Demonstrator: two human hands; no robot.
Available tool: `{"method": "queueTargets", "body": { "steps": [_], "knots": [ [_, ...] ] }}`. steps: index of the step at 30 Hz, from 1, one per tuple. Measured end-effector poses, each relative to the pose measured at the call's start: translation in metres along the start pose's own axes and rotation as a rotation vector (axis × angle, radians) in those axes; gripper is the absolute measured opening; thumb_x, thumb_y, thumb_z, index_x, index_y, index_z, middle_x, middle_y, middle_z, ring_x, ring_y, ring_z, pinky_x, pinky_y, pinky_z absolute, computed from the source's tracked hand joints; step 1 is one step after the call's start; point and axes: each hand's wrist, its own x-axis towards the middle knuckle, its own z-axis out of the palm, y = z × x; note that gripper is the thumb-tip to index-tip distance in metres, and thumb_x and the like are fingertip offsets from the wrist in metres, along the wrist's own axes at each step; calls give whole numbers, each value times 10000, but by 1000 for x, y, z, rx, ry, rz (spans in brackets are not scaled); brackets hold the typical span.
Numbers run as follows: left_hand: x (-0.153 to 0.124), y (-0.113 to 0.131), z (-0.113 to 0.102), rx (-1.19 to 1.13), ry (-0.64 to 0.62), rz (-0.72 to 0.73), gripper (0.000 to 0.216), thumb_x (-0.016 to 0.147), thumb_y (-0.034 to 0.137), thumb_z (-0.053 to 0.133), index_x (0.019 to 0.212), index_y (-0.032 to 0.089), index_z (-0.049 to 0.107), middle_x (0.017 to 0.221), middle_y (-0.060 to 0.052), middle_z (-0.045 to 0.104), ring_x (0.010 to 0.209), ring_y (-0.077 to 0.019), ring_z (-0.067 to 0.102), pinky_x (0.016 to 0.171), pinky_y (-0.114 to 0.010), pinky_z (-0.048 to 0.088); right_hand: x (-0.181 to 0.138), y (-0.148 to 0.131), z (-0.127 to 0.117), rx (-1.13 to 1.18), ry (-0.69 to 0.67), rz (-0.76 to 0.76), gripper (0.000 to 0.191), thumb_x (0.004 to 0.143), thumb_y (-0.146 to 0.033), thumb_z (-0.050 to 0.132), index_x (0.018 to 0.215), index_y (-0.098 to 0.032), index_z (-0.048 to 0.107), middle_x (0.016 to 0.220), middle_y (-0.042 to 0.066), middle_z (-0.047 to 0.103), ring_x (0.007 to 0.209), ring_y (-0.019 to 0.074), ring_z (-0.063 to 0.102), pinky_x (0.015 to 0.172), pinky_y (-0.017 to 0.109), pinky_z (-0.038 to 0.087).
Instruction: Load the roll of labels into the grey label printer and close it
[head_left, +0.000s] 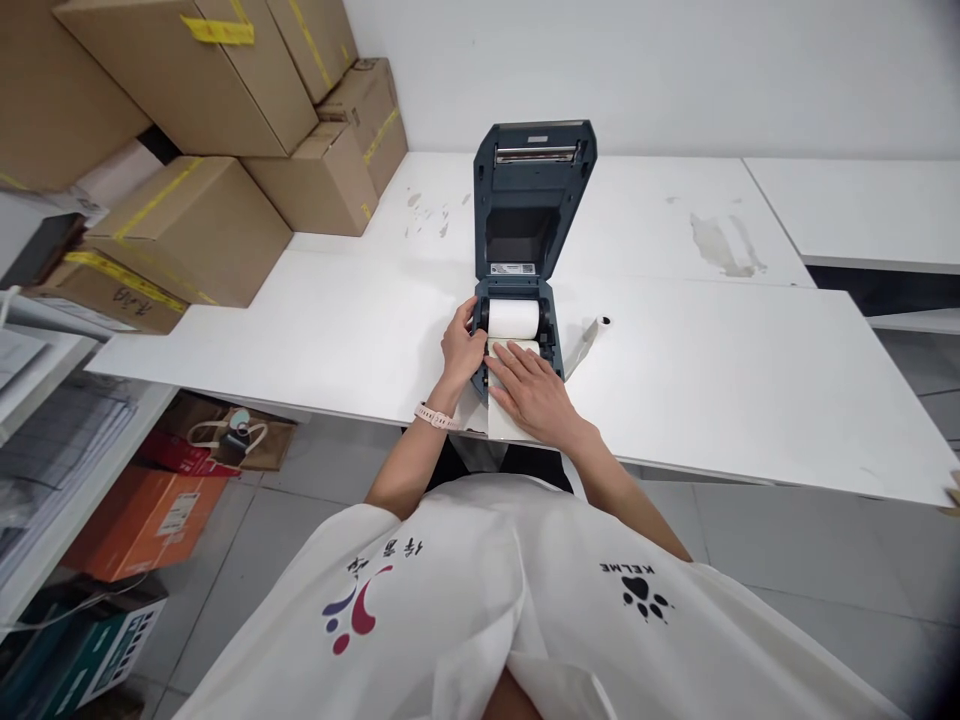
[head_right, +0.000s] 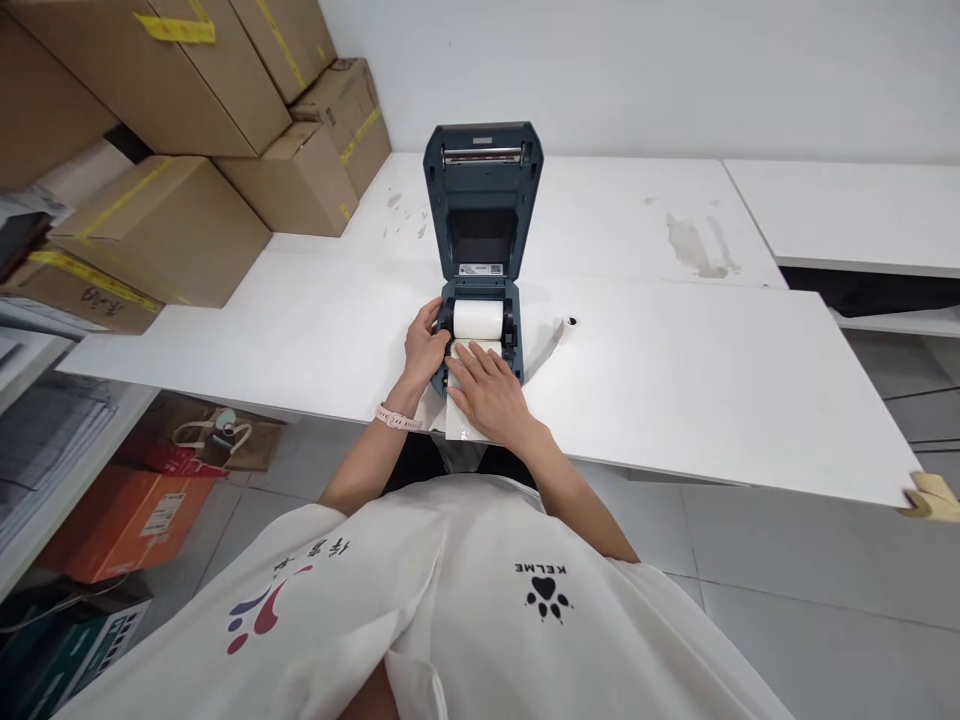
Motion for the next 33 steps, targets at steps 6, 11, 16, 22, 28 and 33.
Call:
{"method": "queueTargets", "body": {
  "steps": [6, 11, 16, 22, 28, 33],
  "knots": [
    [-14, 7, -3, -75, -66, -62, 639, 867, 254, 603, 1489, 222, 458, 1576, -104, 500, 1472, -279, 460, 1213, -443, 400, -7, 8, -8, 225, 23, -20, 411, 1037, -408, 475, 1383, -241, 623, 1574, 108, 507, 1490, 322, 443, 1182, 559, 422],
    [-63, 19, -6, -167, -185, -187, 1024, 811, 532, 744, 1623, 260, 183, 1698, -101, 293, 1546, -323, 336, 1217, -442, 400, 24, 65, -38, 679, 426, 146, 395, 1003, -567, 503, 1225, -293, 681, 1294, 65, 717, 1239, 247, 661, 1060, 488, 542],
    [-83, 23, -9, -165, -203, -234, 1131, 754, 581, 790, 1636, 309, 136, 1730, -69, 205, 1572, -333, 272, 1242, -445, 363, 123, 148, -66, 795, 573, 225, 696, 903, -844, 303, 1461, -450, 436, 1570, -69, 488, 1506, 198, 350, 1197, 481, 400],
    [-87, 15, -19, -182, -252, -242, 1108, 761, 606, 774, 1634, 329, 151, 1722, -58, 237, 1561, -316, 307, 1238, -436, 374, 154, 149, -77, 1066, 505, 239, 680, 911, -855, 203, 1455, -504, 411, 1576, -149, 473, 1451, 162, 420, 1135, 420, 472],
    [-96, 3, -42, -257, -182, -283, 921, 859, 786, 490, 1612, 318, 239, 1714, -97, 255, 1560, -306, 317, 1222, -449, 390, 53, 93, -65, 823, 503, 173, 749, 1025, -642, 1, 1209, -305, 645, 1294, 31, 692, 1289, 244, 623, 1103, 500, 500],
    [-85, 35, -35, -151, 1, -122, 720, 947, 709, 407, 1556, 329, 356, 1698, -57, 307, 1574, -265, 289, 1271, -444, 302, 3, 48, -46, 566, 399, 174, 514, 1063, -544, 265, 1071, -271, 700, 1217, 70, 712, 1311, 262, 581, 1163, 515, 414]
  ]
}}
